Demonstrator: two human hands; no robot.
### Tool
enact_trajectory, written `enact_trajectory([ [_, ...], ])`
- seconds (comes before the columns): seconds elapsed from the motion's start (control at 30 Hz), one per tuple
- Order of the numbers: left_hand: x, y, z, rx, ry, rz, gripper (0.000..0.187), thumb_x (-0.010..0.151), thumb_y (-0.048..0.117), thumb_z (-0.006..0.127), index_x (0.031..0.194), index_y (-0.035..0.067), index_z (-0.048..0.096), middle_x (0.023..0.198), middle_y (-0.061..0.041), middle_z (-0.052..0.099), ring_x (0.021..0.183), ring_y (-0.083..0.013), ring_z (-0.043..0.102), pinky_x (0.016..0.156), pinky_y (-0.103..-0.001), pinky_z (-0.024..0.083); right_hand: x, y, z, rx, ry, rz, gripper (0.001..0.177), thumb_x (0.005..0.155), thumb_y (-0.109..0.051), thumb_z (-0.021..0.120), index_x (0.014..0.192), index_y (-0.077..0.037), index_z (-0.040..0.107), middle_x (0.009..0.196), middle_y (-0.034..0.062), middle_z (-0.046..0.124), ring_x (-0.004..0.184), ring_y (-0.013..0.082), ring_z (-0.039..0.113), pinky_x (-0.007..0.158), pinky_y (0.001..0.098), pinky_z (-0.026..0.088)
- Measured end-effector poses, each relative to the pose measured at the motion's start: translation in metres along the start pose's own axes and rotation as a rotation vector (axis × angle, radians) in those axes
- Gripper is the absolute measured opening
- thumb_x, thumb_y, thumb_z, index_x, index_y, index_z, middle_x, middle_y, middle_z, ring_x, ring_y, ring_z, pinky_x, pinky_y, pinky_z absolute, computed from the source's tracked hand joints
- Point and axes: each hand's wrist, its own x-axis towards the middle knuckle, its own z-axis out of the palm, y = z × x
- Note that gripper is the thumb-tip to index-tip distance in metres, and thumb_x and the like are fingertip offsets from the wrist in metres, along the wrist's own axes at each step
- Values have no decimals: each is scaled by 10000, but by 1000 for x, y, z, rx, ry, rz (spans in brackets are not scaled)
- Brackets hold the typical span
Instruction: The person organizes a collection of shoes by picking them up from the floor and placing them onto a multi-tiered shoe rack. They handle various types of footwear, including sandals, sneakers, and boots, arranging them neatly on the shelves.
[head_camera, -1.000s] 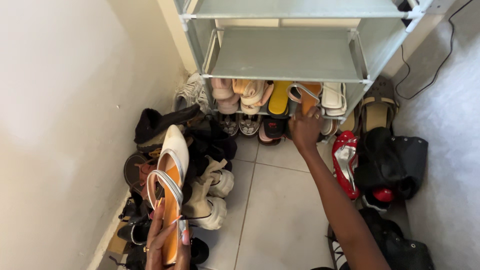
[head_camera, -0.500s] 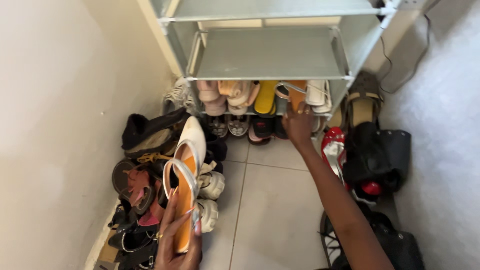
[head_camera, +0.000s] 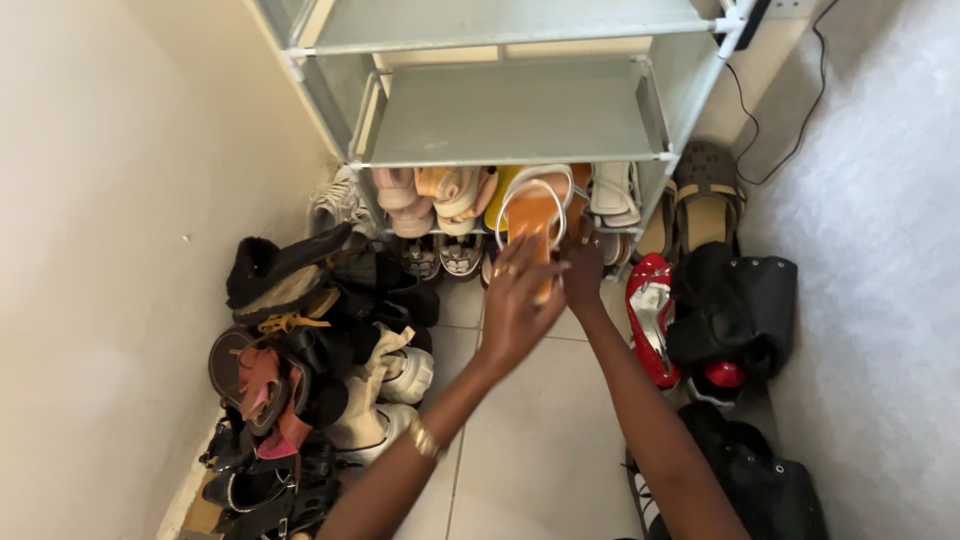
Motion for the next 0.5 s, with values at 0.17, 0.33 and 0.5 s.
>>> enact_trajectory([
  [0.17,19,-43,48,74,-19,58,236,844,82,759,1072,24,738,1396,-284,599,1418,-482,483,1182,-526,393,-4,14,5,134,7,-36,450,864,-229,689,1263,-26,649,1194,210,654,1174,432,572,954,543,472],
  [0.33,40,-74,93,126,-74,90,301,828,119,759,1110,21,724,1279,-280,651,1373,-488,512,1186,-546,391,-9,20,12,225,26,21,481,841,-203,744,1243,34,628,1143,249,698,1108,423,617,979,555,464],
  [0.5,69,-110,140,252,-110,1,544,765,172,769,1251,-17,614,1288,-330,638,1304,-509,519,1137,-523,405,-17,26,7,397,-42,271,604,803,-132,810,1311,56,542,1118,237,695,1081,418,654,951,506,522],
])
